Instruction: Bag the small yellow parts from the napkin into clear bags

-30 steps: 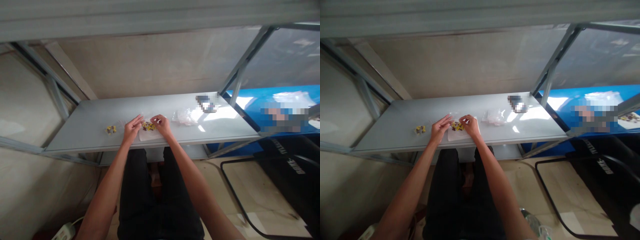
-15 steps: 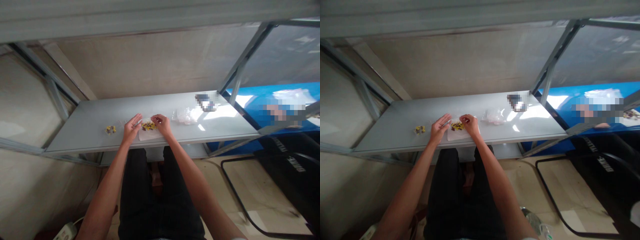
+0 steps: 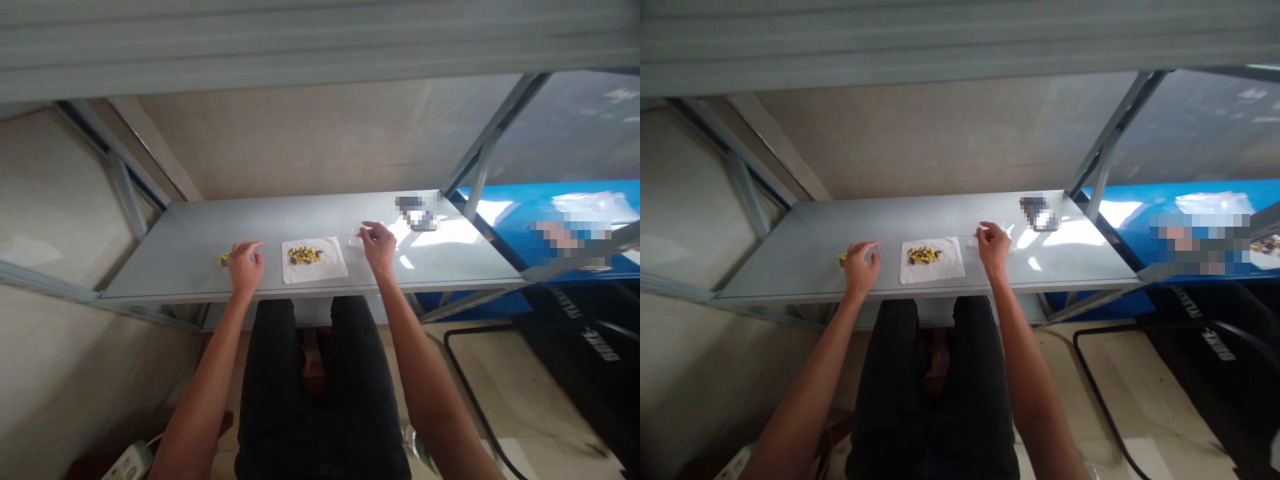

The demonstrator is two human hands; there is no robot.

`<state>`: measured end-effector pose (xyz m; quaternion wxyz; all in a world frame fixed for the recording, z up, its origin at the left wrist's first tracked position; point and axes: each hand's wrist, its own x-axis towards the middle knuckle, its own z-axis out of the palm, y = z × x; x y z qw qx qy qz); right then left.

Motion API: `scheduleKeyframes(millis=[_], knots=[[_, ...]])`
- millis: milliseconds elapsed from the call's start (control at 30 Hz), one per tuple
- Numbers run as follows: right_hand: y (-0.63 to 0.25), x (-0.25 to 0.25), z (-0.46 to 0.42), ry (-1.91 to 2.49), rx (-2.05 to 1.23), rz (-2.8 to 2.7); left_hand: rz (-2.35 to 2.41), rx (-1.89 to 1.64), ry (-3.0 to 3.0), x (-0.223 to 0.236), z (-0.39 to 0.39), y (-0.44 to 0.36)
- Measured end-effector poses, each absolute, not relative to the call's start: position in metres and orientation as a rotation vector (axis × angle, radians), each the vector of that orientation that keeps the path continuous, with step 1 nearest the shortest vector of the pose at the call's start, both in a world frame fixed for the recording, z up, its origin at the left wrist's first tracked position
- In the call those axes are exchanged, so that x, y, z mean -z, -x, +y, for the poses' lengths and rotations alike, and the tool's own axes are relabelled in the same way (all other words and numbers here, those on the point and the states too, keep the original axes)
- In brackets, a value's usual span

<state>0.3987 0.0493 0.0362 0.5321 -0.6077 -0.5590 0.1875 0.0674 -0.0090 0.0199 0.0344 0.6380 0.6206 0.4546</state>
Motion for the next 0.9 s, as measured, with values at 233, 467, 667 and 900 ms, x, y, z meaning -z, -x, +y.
scheduleKeyframes(millis=[233, 467, 667, 900], knots=[[-0.446, -0.057, 0.045, 1.872, -0.159, -1.329, 2.221, -1.241, -1.928, -0.004, -0.016, -0.038], [-0.31, -0.065, 0.004, 1.383, -0.472, -1.689, 1.92, -1.552, -2.007, -0.007, -0.023, -0.033], [-0.192, -0.036, 0.003, 1.083, -1.009, -1.771, 1.748, -1.611, -2.061, -0.011, -0.03, -0.029], [-0.191, -0.017, 0.008, 1.006, -1.139, -1.648, 1.762, -1.576, -2.044, -0.01, -0.03, -0.028]])
